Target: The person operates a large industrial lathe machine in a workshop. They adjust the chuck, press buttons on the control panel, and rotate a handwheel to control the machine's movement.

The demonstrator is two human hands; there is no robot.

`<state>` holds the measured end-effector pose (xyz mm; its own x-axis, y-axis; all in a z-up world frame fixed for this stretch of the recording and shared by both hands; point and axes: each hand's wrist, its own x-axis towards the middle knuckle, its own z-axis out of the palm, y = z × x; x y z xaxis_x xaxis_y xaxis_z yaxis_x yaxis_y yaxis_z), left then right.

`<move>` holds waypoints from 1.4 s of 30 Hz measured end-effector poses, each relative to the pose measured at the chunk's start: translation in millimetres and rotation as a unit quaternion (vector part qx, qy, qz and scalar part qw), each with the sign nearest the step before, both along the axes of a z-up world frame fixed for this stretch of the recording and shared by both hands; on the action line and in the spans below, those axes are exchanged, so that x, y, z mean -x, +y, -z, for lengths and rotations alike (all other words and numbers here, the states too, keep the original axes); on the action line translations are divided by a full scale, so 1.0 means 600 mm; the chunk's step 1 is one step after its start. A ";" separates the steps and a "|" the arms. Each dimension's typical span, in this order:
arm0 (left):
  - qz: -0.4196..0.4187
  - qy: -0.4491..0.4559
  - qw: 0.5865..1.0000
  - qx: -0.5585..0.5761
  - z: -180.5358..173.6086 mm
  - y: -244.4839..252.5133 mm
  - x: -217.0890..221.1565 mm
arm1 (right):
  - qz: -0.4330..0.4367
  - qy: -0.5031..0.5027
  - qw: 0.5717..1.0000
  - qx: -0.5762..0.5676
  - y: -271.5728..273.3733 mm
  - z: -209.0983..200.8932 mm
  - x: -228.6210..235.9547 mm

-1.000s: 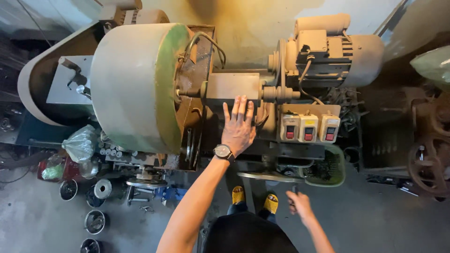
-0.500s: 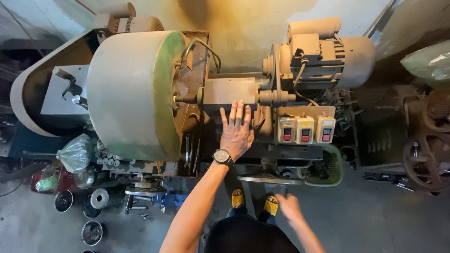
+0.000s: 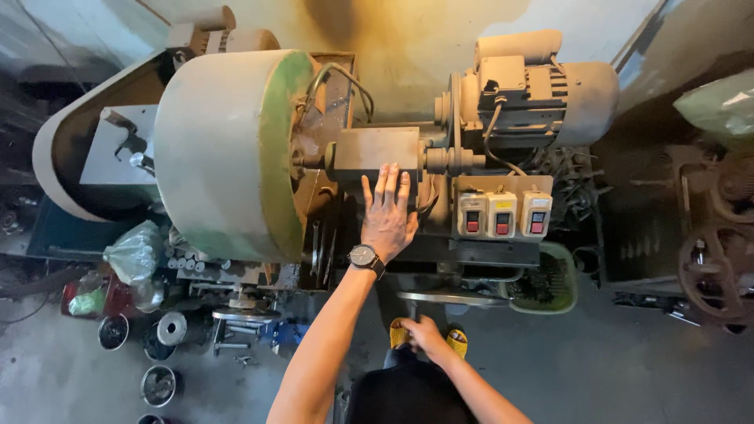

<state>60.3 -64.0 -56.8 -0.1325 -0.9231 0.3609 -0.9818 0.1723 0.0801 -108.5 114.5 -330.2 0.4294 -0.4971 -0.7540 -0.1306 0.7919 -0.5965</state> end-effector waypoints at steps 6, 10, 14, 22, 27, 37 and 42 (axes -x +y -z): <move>0.009 0.014 1.000 0.011 0.010 -0.010 0.019 | 0.038 0.085 0.996 -0.006 -0.051 -0.053 0.249; 0.014 0.012 1.000 0.011 0.017 -0.013 0.030 | 0.054 0.144 0.988 0.032 -0.060 0.070 0.334; 0.011 0.005 1.000 0.016 0.017 -0.014 0.035 | 0.036 0.315 0.945 0.078 -0.068 0.163 0.336; 0.008 0.001 1.000 0.012 0.025 -0.013 0.023 | 0.061 0.303 0.949 0.065 -0.032 0.037 0.244; 0.008 0.002 1.000 0.027 0.033 -0.012 0.004 | 0.134 0.101 0.985 0.045 0.017 0.009 0.037; 0.013 0.017 1.000 0.016 0.020 -0.003 -0.009 | -0.031 0.113 0.992 0.035 0.006 0.034 -0.032; 0.029 0.035 0.998 0.041 0.023 -0.007 0.006 | 0.053 0.010 0.998 -0.018 -0.027 -0.060 0.172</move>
<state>56.5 -68.3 -70.7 -0.1558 -0.8816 0.4455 -0.9625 0.2369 0.1322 -211.8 98.6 -294.2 0.3603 -0.5118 -0.7799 -0.0560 0.8227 -0.5658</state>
